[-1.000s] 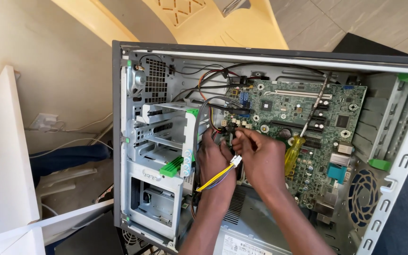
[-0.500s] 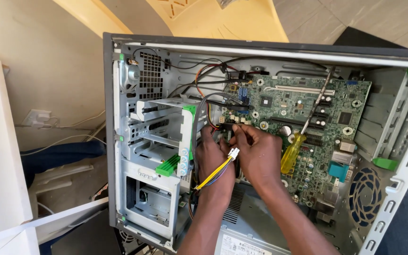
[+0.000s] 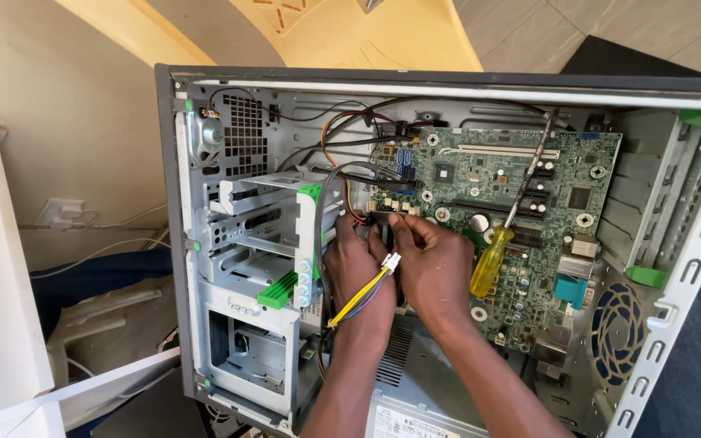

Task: Removing the CPU and disconnecting internal cables from a desktop computer motherboard.

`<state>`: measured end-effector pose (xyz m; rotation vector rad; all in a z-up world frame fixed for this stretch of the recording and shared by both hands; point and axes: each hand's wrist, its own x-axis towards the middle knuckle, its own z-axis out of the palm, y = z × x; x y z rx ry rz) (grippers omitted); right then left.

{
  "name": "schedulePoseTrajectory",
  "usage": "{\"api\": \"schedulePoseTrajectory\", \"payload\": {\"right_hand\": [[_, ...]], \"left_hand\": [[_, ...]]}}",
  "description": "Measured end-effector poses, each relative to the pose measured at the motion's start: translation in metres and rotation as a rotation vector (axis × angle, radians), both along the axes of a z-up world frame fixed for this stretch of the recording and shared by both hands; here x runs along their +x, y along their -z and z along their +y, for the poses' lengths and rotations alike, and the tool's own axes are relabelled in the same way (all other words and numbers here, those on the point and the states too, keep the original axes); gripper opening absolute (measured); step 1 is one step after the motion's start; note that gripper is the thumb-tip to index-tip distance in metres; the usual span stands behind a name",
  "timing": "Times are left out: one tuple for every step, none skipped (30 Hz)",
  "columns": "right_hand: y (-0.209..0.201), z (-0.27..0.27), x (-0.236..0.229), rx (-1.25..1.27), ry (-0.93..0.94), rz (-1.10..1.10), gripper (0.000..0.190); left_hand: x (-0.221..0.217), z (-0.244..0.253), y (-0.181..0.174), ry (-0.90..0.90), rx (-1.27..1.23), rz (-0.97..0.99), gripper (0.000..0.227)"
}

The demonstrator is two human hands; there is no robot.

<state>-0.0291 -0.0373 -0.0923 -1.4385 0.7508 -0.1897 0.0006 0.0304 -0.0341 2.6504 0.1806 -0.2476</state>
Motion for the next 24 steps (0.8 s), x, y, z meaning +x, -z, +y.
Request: {"api": "schedulePoseTrajectory", "payload": {"right_hand": [[-0.003,-0.001,0.001,0.001,0.000,0.004,0.017],[-0.005,-0.002,0.001,0.002,0.000,0.009,0.016],[-0.003,-0.001,0.001,0.001,-0.001,0.008,0.016],[-0.001,0.000,0.001,-0.025,-0.004,-0.018,0.016],[0.001,0.002,0.001,-0.050,-0.009,-0.043,0.016],[-0.003,0.002,0.000,-0.051,-0.013,-0.044,0.016],[-0.006,0.002,0.000,-0.084,-0.023,-0.048,0.015],[-0.010,0.002,0.000,-0.117,-0.034,-0.052,0.015],[-0.007,0.002,-0.001,-0.122,-0.037,-0.053,0.015],[-0.003,0.003,-0.001,-0.156,-0.058,-0.060,0.015],[0.000,0.003,-0.002,-0.191,-0.080,-0.067,0.015],[0.002,0.004,-0.003,-0.196,-0.083,-0.068,0.015],[0.004,0.004,-0.002,-0.190,-0.096,-0.064,0.016],[0.007,0.004,0.000,-0.185,-0.108,-0.059,0.017],[0.003,0.004,0.002,-0.190,-0.111,-0.063,0.017],[0.000,0.004,0.004,-0.171,-0.128,-0.005,0.019],[-0.003,0.004,0.005,-0.153,-0.146,0.057,0.021],[-0.003,0.005,0.004,-0.159,-0.149,0.058,0.021],[-0.004,0.005,0.004,-0.150,-0.166,0.128,0.023],[-0.004,0.006,0.005,-0.141,-0.182,0.198,0.025],[-0.009,0.007,0.008,-0.150,-0.185,0.197,0.025],[-0.013,0.009,0.010,-0.146,-0.188,0.257,0.027],[-0.017,0.011,0.013,-0.142,-0.193,0.319,0.029],[-0.019,0.012,0.013,-0.150,-0.197,0.318,0.029]], "left_hand": [[0.000,-0.002,-0.002,-0.012,-0.030,-0.012,0.027],[-0.001,-0.004,-0.004,-0.023,-0.061,-0.023,0.026],[-0.001,-0.003,-0.003,-0.025,-0.063,-0.025,0.026],[0.000,-0.003,-0.003,-0.024,-0.061,-0.035,0.026],[-0.001,-0.001,-0.002,-0.025,-0.058,-0.045,0.026],[-0.001,0.000,-0.001,-0.029,-0.059,-0.045,0.026],[0.000,0.001,0.000,-0.028,-0.068,-0.045,0.024],[0.001,0.002,0.001,-0.027,-0.077,-0.046,0.023],[0.000,0.002,0.000,-0.030,-0.081,-0.047,0.023],[-0.001,0.002,-0.001,-0.036,-0.087,-0.029,0.023],[-0.002,0.002,-0.003,-0.042,-0.093,-0.011,0.023],[-0.002,0.004,-0.001,-0.045,-0.098,-0.012,0.023],[-0.001,0.006,0.001,-0.055,-0.112,0.010,0.024],[-0.001,0.007,0.003,-0.066,-0.126,0.032,0.024],[0.000,0.007,0.000,-0.069,-0.131,0.028,0.024],[0.000,0.007,-0.002,-0.067,-0.155,0.041,0.026],[-0.001,0.007,-0.004,-0.065,-0.179,0.058,0.027],[-0.002,0.010,0.000,-0.068,-0.186,0.058,0.027],[-0.001,0.012,0.004,-0.071,-0.169,0.060,0.030],[0.000,0.014,0.008,-0.073,-0.153,0.063,0.033],[0.000,0.016,0.014,-0.076,-0.161,0.061,0.033],[0.000,0.019,0.020,-0.082,-0.150,0.075,0.036],[0.000,0.022,0.026,-0.089,-0.138,0.090,0.039],[0.000,0.018,0.016,-0.094,-0.145,0.089,0.039]]}}
